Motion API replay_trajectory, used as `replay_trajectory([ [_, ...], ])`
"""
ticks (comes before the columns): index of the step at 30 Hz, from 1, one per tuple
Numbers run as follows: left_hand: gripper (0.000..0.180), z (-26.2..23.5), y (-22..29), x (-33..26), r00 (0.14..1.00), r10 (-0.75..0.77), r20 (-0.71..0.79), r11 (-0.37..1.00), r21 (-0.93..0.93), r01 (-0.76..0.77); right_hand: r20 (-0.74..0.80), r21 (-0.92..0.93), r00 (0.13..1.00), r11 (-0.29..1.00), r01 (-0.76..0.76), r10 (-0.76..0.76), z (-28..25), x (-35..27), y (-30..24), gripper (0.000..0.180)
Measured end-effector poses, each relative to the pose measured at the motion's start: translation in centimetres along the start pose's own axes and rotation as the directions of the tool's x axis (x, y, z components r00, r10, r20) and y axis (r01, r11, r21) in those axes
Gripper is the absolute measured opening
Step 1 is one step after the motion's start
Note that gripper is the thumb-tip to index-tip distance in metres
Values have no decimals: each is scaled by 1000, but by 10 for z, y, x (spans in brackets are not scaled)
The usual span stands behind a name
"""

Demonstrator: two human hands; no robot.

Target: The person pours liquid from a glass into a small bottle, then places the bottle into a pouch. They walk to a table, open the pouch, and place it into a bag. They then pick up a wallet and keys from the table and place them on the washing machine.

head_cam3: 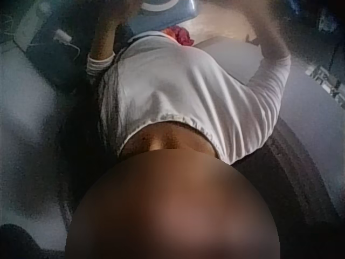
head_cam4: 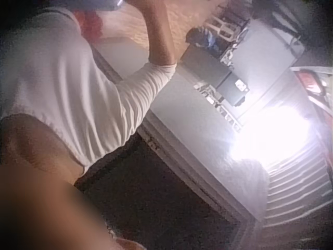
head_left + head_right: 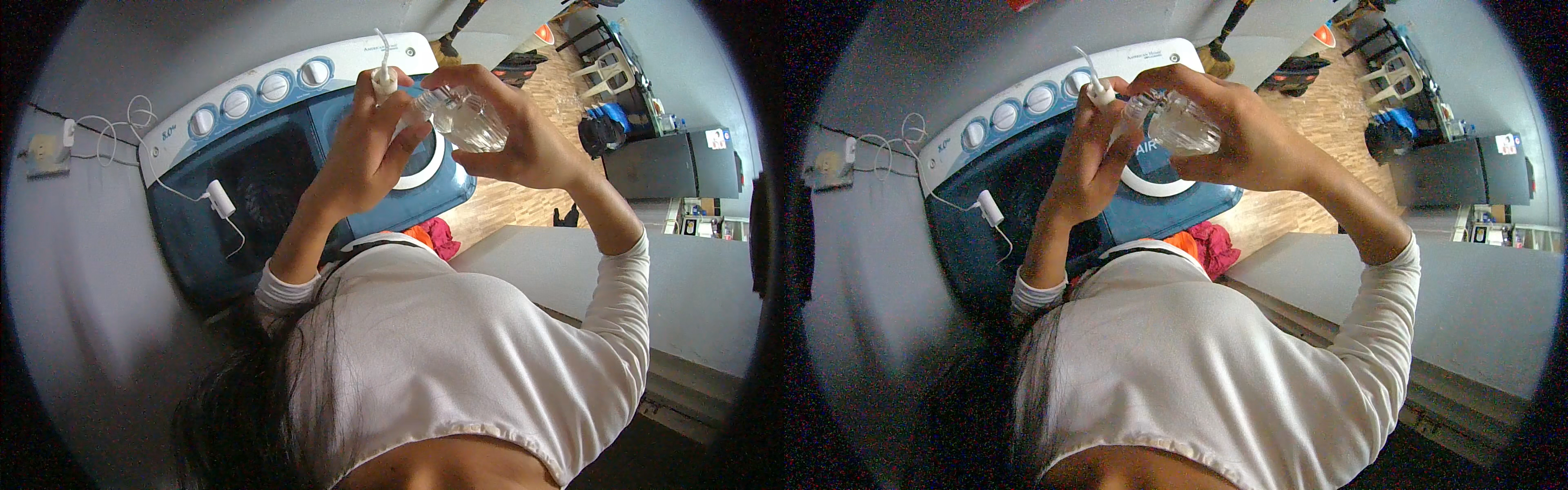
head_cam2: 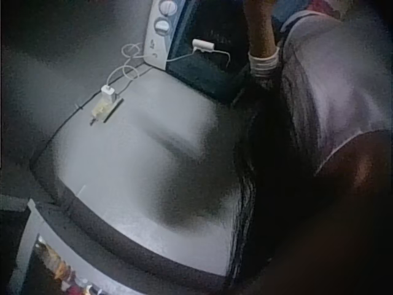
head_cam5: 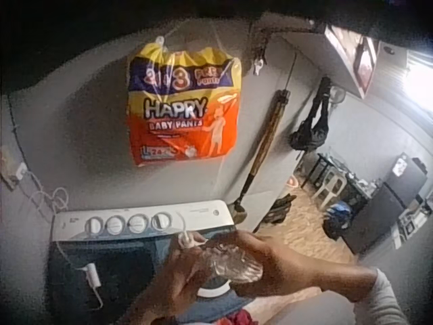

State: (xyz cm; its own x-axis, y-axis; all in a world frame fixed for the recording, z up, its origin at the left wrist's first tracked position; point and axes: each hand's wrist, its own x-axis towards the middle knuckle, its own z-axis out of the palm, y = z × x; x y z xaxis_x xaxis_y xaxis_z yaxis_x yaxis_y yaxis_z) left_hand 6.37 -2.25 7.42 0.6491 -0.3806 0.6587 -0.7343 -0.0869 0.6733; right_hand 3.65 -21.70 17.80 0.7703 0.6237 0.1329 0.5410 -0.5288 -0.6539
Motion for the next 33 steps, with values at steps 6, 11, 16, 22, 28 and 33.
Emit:
replay_trajectory([
  [6, 27, 0, -1, 0, 1000, -23, 19, 1000, -7, 23, 4, 4, 1000, 1000, -1, 1, 0, 1, 1, 68],
  [11, 27, -2, -3, -1, 998, -25, 52, 1000, -5, 25, 15, -26, 1000, 1000, -4, 5, 1, 2, 2, 68],
  [16, 27, -2, -5, -2, 998, -32, 56, 999, -40, 35, 5, -43, 1000, 999, -24, 24, 2, 2, 2, 67],
  [22, 27, -1, -8, -3, 998, -30, 53, 999, -22, 31, 7, 25, 997, 997, -76, 76, 5, 5, 5, 67],
  [28, 26, 1, -7, -3, 998, -59, -1, 995, -79, 59, -99, 241, 989, 967, -85, 112, 18, 3, 10, 79],
  [33, 28, -3, -8, -11, 999, -43, 6, 999, -8, 43, -134, 881, 924, 470, -55, 359, 67, -1, 30, 68],
])
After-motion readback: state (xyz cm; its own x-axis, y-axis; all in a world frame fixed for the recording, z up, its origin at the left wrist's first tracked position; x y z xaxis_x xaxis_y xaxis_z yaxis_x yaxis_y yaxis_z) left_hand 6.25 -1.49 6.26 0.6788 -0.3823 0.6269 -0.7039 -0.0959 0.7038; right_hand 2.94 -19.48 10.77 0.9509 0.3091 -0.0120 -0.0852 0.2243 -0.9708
